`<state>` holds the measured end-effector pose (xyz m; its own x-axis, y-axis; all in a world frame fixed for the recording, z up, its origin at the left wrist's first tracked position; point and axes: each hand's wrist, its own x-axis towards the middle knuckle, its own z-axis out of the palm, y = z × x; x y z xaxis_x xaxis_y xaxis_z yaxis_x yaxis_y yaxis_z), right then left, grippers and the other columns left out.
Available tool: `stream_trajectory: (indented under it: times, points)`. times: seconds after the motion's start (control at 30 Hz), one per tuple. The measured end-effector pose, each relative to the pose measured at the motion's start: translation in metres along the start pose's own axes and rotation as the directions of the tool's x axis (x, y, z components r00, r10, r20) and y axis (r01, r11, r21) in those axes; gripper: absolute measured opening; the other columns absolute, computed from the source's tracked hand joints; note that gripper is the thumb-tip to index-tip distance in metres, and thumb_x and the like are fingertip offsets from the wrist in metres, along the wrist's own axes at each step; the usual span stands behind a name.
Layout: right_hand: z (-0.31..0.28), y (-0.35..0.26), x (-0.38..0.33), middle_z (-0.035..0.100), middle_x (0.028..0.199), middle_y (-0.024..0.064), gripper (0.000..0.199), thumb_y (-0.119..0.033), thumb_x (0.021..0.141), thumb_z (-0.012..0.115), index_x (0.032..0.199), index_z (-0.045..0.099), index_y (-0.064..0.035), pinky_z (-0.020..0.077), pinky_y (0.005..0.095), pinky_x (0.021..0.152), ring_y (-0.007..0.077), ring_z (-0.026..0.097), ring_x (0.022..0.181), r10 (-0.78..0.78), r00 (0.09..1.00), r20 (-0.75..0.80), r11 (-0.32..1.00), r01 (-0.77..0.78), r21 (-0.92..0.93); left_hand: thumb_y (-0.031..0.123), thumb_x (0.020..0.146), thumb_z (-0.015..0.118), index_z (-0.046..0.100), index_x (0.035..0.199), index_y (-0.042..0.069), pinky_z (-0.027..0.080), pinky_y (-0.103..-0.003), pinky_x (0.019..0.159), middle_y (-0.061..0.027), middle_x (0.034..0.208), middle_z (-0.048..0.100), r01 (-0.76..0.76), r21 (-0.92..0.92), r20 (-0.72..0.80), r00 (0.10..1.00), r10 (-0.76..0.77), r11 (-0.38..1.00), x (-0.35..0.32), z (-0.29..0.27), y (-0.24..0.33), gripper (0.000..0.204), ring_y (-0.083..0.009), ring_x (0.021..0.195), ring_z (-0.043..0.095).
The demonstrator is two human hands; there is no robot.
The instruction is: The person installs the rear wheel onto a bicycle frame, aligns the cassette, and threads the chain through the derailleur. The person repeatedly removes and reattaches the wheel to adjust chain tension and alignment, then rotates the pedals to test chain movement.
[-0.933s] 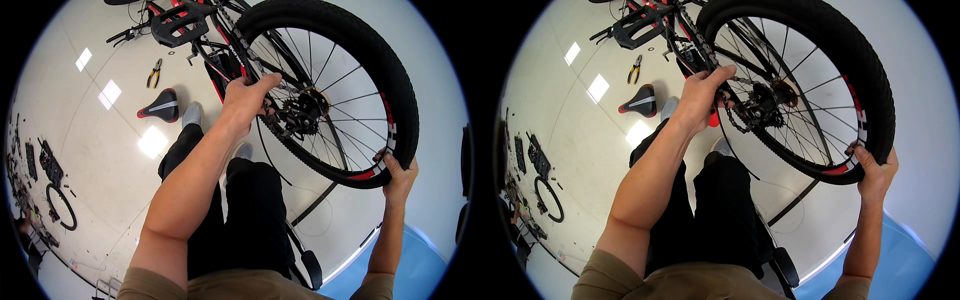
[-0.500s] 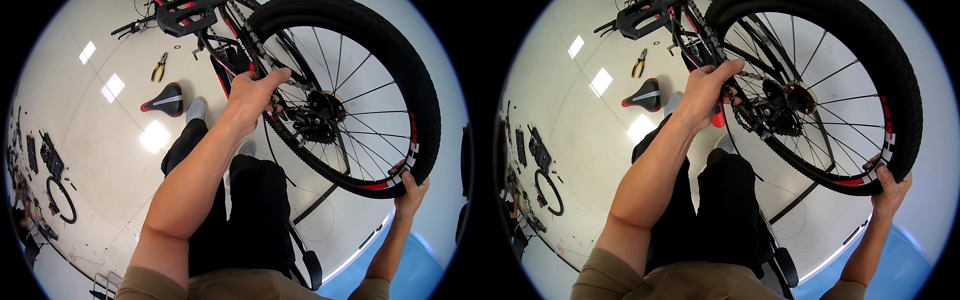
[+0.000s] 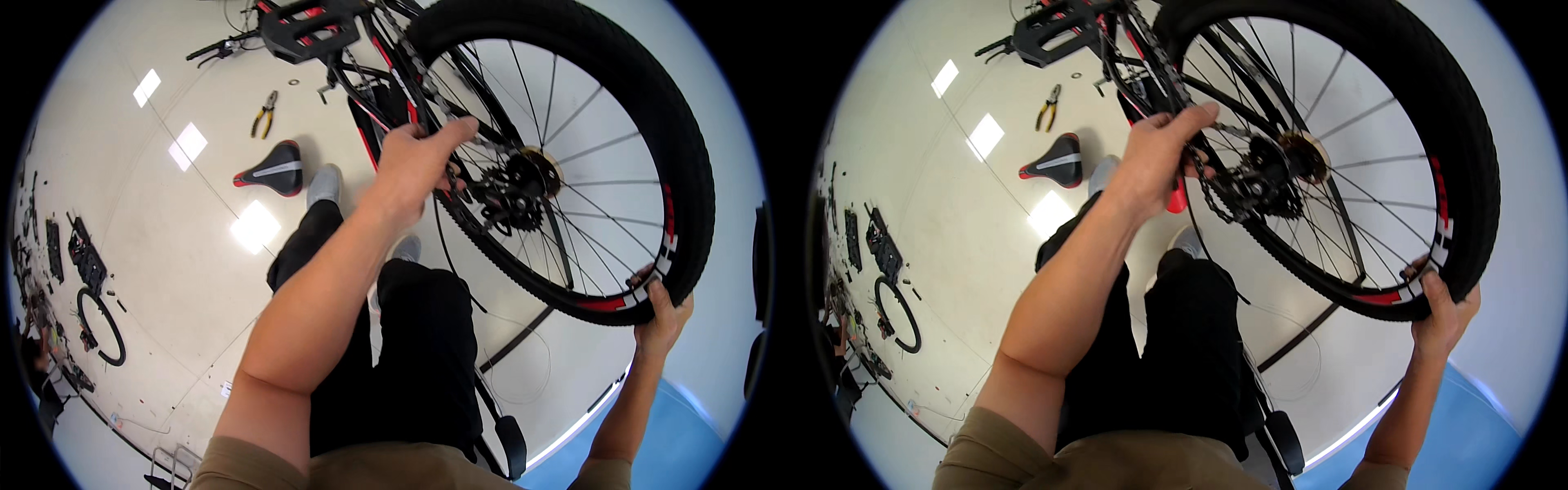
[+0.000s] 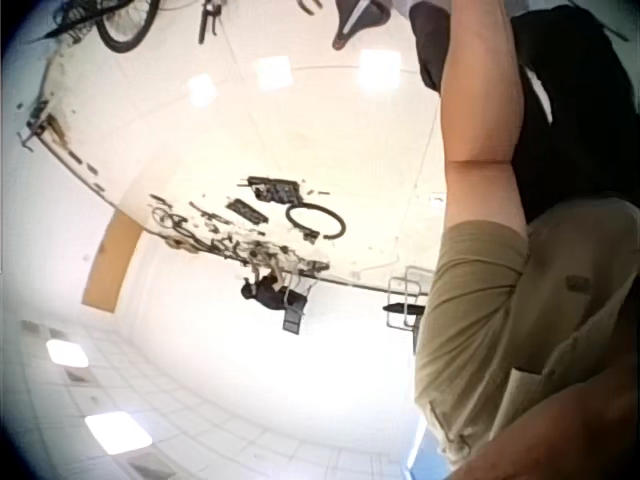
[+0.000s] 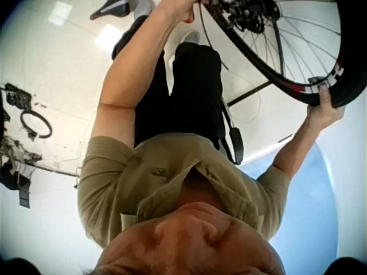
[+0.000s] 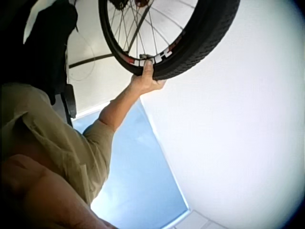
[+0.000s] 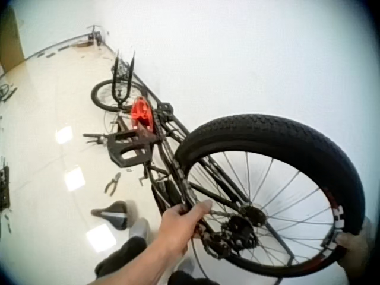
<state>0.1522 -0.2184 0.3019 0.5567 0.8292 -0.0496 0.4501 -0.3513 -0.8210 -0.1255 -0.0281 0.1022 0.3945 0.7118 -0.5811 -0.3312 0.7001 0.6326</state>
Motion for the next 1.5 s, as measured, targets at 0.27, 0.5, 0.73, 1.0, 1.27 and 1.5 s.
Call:
stream_trajectory:
  times: [0.27, 0.5, 0.73, 1.0, 1.27, 1.5]
  points:
    - [-0.005, 0.015, -0.004, 0.066, 0.098, 0.0146, 0.053, -0.027, 0.087, 0.082, 0.122, 0.058, 0.0063, 0.0565, 0.0401, 0.079, 0.0251, 0.066, 0.084, -0.031, 1.000, 0.000, 0.996, 0.031, 0.088, 0.032, 0.089, 0.082, 0.063, 0.095, -0.002, 0.056, -0.029, 0.053, -0.0055, 0.078, 0.060, 0.065, -0.007, -0.007, 0.998, -0.065, 0.998, -0.001, -0.005, 0.007, 0.040, -0.0129, 0.053, 0.056]
    - [0.003, 0.020, -0.014, 0.066, 0.098, 0.0135, 0.049, -0.024, 0.090, 0.079, 0.123, 0.058, 0.0046, 0.0555, 0.0395, 0.080, 0.0242, 0.066, 0.085, 0.000, 0.999, -0.033, 0.988, 0.005, 0.152, 0.032, 0.088, 0.082, 0.062, 0.097, -0.003, 0.054, -0.032, 0.054, -0.0074, 0.079, 0.060, 0.089, 0.003, -0.010, 0.996, -0.089, 0.996, 0.002, -0.004, 0.015, 0.041, -0.0154, 0.053, 0.057]
    - [0.011, 0.005, -0.016, 0.068, 0.095, 0.0134, 0.044, -0.020, 0.089, 0.080, 0.120, 0.060, 0.0042, 0.0563, 0.0381, 0.080, 0.0237, 0.068, 0.083, -0.030, 0.998, -0.057, 0.999, 0.031, 0.016, 0.030, 0.089, 0.079, 0.061, 0.098, -0.004, 0.054, -0.032, 0.054, -0.0072, 0.079, 0.059, 0.106, 0.007, -0.021, 0.994, -0.106, 0.994, 0.004, 0.001, 0.014, 0.040, -0.0152, 0.054, 0.056]
    - [0.011, 0.004, -0.018, 0.071, 0.092, 0.0120, 0.055, -0.028, 0.083, 0.088, 0.120, 0.063, 0.0045, 0.0559, 0.0358, 0.081, 0.0220, 0.069, 0.082, 0.029, 0.999, -0.027, 0.988, -0.033, -0.153, 0.030, 0.091, 0.077, 0.062, 0.105, -0.005, 0.051, -0.028, 0.053, -0.0092, 0.081, 0.066, 0.078, -0.023, -0.005, 0.997, -0.079, 0.997, 0.009, 0.005, 0.015, 0.040, -0.0173, 0.056, 0.064]
    - [-0.025, 0.032, -0.030, 0.071, 0.090, 0.0058, 0.046, -0.020, 0.077, 0.094, 0.107, 0.066, 0.0021, 0.0536, 0.0300, 0.077, 0.0143, 0.066, 0.080, 0.141, 0.987, -0.080, 0.943, -0.159, -0.294, 0.033, 0.093, 0.075, 0.063, 0.105, -0.003, 0.047, -0.027, 0.051, -0.0086, 0.078, 0.066, 0.093, 0.029, -0.014, 0.996, -0.093, 0.995, 0.044, 0.000, -0.009, 0.039, -0.0163, 0.057, 0.064]
    - [-0.046, 0.078, -0.049, 0.067, 0.084, 0.0087, 0.031, 0.010, 0.075, 0.079, 0.101, 0.064, 0.0051, 0.0587, 0.0312, 0.053, 0.0168, 0.067, 0.067, 0.262, 0.954, -0.143, 0.915, -0.293, -0.279, 0.029, 0.092, 0.074, 0.061, 0.098, -0.001, 0.053, -0.031, 0.057, -0.0080, 0.075, 0.060, 0.083, -0.036, -0.058, 0.995, -0.085, 0.996, 0.058, -0.001, -0.022, 0.033, -0.0187, 0.057, 0.059]
